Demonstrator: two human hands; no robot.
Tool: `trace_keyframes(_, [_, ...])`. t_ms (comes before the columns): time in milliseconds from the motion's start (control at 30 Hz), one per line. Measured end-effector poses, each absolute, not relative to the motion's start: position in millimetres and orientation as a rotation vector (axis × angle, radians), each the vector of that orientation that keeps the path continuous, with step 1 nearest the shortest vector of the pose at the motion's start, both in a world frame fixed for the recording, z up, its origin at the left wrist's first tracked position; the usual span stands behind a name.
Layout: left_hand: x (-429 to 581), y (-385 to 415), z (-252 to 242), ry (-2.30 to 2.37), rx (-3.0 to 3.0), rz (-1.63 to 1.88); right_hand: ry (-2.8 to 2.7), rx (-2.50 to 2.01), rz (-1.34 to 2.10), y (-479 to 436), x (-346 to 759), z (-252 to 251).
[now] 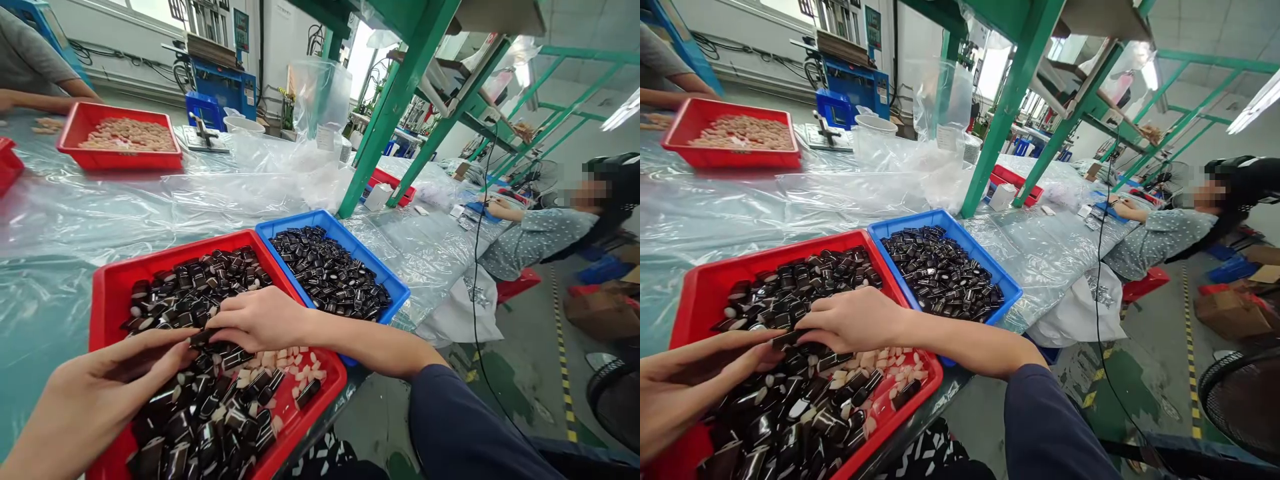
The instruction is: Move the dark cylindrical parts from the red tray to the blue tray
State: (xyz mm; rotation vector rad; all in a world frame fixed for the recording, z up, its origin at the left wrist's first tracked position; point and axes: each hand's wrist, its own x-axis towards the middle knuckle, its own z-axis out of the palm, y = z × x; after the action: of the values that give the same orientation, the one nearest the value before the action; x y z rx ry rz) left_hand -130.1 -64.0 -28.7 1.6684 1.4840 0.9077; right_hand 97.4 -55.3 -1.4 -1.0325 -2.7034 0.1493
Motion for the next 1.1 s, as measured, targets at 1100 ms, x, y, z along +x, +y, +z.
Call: trace_keyframes(1100, [-107, -88, -5, 1.264, 1.685, 1.018, -2.533, -0.758, 0.196, -58, 102, -8])
